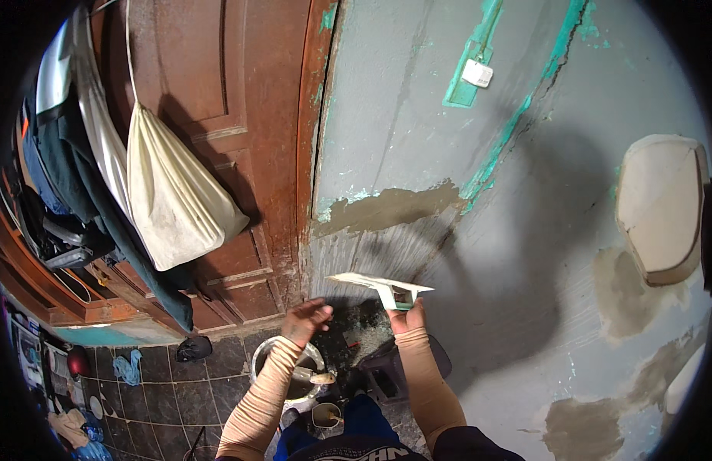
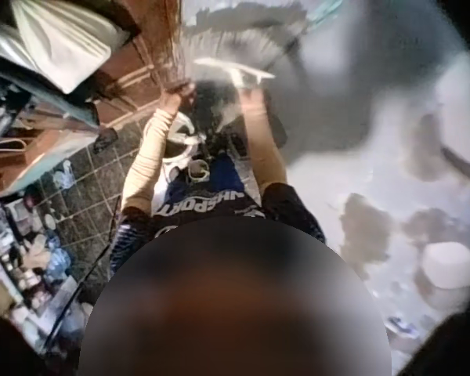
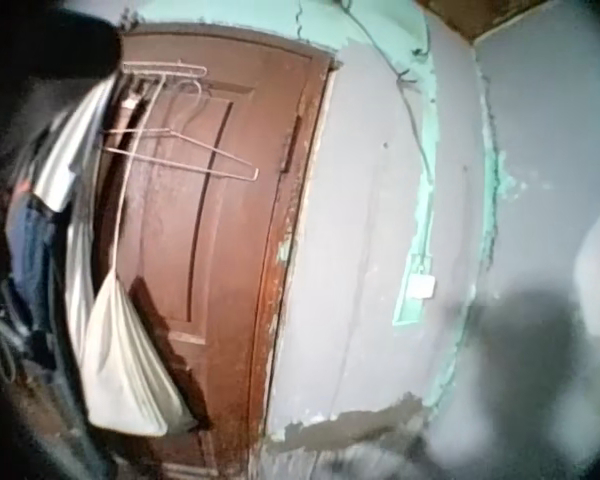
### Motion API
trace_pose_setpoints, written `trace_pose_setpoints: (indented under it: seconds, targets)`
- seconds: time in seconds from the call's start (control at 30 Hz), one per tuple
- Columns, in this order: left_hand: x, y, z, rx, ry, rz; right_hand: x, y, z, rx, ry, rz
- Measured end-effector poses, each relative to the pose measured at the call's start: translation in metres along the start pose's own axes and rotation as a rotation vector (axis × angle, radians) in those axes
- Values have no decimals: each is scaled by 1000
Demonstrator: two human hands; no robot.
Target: Applying putty or plaster to cracks in a wall using a brush and a trowel.
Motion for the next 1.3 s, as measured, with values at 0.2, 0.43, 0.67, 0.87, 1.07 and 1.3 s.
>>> trace_pose_setpoints:
  seconds: [0.2,0.43,0.67,0.87,1.07,1.3]
  targets:
    - [-25,51,7,315,3,175,-55,5,-33,-45,28,53]
    - [-45,56,31,55,42,-44,-87,-2,-54,-57,268,114]
    - [-33,101,92,-238,136,-342,-103,-28,0,-380,363,99]
    - [-20,152,125,-366,201,-300,-93,-35,60,-570,334,210]
    - [-32,180,119,-337,256,-311,-112,-24,104,-680,535,406]
    - [-20,230,131,-562,218,-94,-107,-37,184,-563,344,269]
Point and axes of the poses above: each hand's wrist, its own x-axis towards the middle knuckle, its own y-axis out of the palm, z = x × y, the point moved 5 cm from there along x, towards the middle knuckle, and after that the axes turned 11 degrees about z, right-handed, at the moved point
